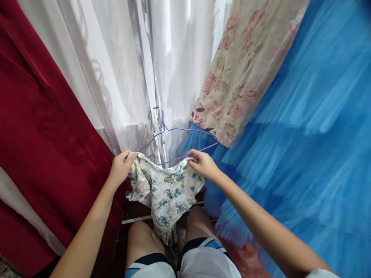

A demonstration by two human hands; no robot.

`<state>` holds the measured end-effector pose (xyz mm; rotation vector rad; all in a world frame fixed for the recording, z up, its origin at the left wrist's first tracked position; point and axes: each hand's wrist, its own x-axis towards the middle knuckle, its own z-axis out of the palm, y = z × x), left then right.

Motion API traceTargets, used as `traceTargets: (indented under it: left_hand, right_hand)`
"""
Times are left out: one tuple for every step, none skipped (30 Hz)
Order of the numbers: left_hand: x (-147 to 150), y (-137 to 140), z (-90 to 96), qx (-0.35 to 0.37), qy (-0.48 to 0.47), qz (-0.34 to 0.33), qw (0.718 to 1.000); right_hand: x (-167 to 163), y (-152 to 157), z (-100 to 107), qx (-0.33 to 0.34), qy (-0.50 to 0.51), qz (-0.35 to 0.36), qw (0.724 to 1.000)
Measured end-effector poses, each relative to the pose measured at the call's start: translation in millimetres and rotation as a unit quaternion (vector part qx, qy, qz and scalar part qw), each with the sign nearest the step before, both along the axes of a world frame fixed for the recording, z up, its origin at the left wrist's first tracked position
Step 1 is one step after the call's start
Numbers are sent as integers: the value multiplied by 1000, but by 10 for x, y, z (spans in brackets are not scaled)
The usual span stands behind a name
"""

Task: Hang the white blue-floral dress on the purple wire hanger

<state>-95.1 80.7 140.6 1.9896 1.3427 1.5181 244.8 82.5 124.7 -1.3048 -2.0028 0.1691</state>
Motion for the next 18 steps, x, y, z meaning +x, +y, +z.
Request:
traceTargets:
  left_hand:
    - [-13,-22,2,-10,-14,-13,1000]
    - [-18,-42,10,-20,-24,-26,999]
    - [-17,-59,22,-33,-34,-37,998]
    - [-8,-73,34,-47,-45,-47,997]
    - [7,-84,44,-63,-62,-56,994]
    - [27,-93,51,-80,-85,-62,991]
    - [52,-103,55,-98,-114,-69,986]
    - [79,-112,58,-117,-146,-79,979]
    - [104,-122,59,-137,-177,-90,970]
    - [127,-130,60,-154,-205,-103,961]
    - [143,-135,62,-169,-228,-115,952]
    - [151,-136,64,-183,-248,-126,943]
    - [151,-130,66,-194,-269,-131,934]
    - [145,-118,66,-204,-292,-132,925]
    - [134,-98,64,-214,-318,-134,914]
    - [122,-74,60,-226,-345,-137,901]
    - [113,-48,53,-240,-370,-142,886]
    - [111,-24,46,-254,-392,-149,872]
  right_hand:
    - [80,-8,12,14,10,-20,1000]
    - [157,-17,24,30,20,-41,999]
    - [228,-24,37,46,28,-59,997]
    - [293,-22,51,57,36,-71,995]
    - [352,-6,67,64,44,-78,994]
    - [407,30,87,66,54,-80,993]
    - [460,87,110,65,64,-79,993]
    - [510,165,139,60,74,-77,992]
    - [557,261,172,46,80,-71,993]
    - [600,367,208,21,82,-60,995]
    - [637,475,243,-10,78,-44,996]
    - [667,573,275,-43,70,-24,996]
    - [689,655,300,-73,60,-2,996]
    - [702,715,313,-96,49,18,994]
    - [707,751,315,-107,40,32,993]
    - [705,765,305,-108,36,37,993]
    - [697,763,285,-105,36,34,993]
    - [684,752,259,-95,40,23,994]
